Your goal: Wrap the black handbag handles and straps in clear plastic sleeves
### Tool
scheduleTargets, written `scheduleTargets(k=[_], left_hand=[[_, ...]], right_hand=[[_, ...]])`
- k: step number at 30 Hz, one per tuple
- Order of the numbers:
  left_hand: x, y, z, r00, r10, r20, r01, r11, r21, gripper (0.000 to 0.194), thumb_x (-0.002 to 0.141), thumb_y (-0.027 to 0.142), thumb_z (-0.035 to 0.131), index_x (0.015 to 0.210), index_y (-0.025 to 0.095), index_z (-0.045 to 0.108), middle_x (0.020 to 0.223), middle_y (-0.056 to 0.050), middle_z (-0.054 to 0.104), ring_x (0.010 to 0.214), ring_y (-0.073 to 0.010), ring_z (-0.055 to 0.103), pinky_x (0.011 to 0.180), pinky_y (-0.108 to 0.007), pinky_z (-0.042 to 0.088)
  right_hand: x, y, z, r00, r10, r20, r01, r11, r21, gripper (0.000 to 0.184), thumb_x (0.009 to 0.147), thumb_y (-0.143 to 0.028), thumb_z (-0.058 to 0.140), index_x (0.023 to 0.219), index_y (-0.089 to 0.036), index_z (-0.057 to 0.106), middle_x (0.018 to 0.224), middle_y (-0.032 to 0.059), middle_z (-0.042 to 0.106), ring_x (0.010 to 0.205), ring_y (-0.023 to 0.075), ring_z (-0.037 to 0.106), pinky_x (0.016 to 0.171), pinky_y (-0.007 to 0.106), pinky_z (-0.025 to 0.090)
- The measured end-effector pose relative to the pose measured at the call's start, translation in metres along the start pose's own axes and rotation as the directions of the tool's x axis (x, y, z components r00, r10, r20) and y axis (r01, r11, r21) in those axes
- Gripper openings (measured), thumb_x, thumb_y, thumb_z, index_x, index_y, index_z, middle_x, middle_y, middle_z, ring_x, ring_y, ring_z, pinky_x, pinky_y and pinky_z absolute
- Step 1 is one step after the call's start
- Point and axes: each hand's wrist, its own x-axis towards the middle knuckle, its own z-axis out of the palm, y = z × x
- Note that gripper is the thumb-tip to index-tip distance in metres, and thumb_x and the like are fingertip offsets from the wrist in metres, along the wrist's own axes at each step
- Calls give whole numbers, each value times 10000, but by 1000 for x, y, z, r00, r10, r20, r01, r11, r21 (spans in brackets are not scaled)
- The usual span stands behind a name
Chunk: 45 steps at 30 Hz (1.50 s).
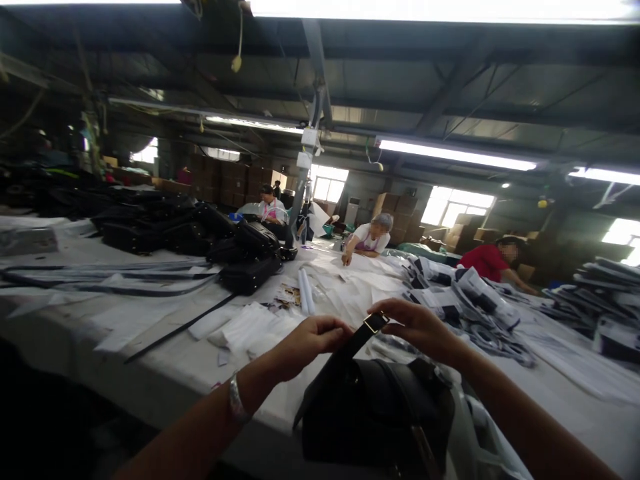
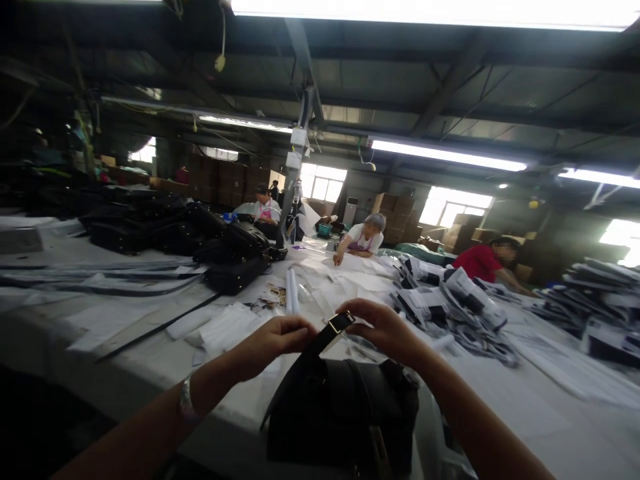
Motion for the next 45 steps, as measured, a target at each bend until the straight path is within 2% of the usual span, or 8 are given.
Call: scheduleTargets(k=[17,23,27,32,35,37,41,45], left_hand=[[-20,-9,-16,999,-38,-12,39,995,93,217,764,143,631,917,168,783,945,-60,763,909,-198,678,819,-326,521],[-37,-1,-18,999,-48,-8,48,992,116,221,817,246,659,998,182,767,882,-39,752,778,-157,650,720,-270,474],[-43,-10,-17,1000,5,-22,-2,991,137,279,817,353,708,1012,158,752,890,-50,747,804,-175,647,739,-270,456],[-43,-34,-15,983,35,-179,-12,992,127,330,818,434,709,946,133,742,883,-61,744,824,-201,654,748,-279,460],[-46,-43,-15,974,12,-228,13,994,106,376,815,472,708,978,134,728,890,-61,742,852,-214,659,766,-286,464],[-48,-46,-15,972,23,-235,3,994,109,384,819,489,702,985,143,726,926,-63,742,915,-230,658,823,-302,470],[-47,-36,-11,967,95,-236,-62,988,144,420,860,541,636,1025,164,718,1052,-80,734,1050,-251,637,951,-340,456],[-34,-3,4,966,147,-214,-113,980,165,523,923,598,492,1168,169,665,1067,-90,730,1003,-242,655,934,-361,468]], right_hand=[[-2,-7,8,997,71,-42,-73,996,-46,415,773,-465,786,1107,-227,721,1133,105,730,1091,305,664,1005,459,516],[2,-7,13,998,46,-52,-48,998,-33,387,771,-449,791,1081,-228,724,1089,103,747,1045,302,693,988,457,531],[0,-3,14,996,18,-84,-28,992,-119,380,820,-457,738,1122,-230,701,1127,102,739,1077,302,683,986,458,536],[-21,-7,32,952,-61,-299,-58,925,-375,363,911,-405,621,1249,-272,630,1264,78,686,1096,284,677,993,460,530],[-44,-18,54,897,-31,-440,-192,871,-452,270,921,-412,592,1141,-275,670,1102,75,749,916,284,729,836,430,584],[-57,-24,66,905,7,-425,-226,854,-469,217,919,-430,590,1027,-284,709,996,65,772,889,296,732,812,425,577],[-61,-17,75,920,115,-374,-249,909,-333,273,930,-453,569,1070,-278,726,1093,69,760,1048,317,693,943,469,528],[-44,-3,72,918,228,-326,-216,974,73,464,905,-531,597,1258,-235,654,1269,97,688,1194,311,622,1033,497,480]])
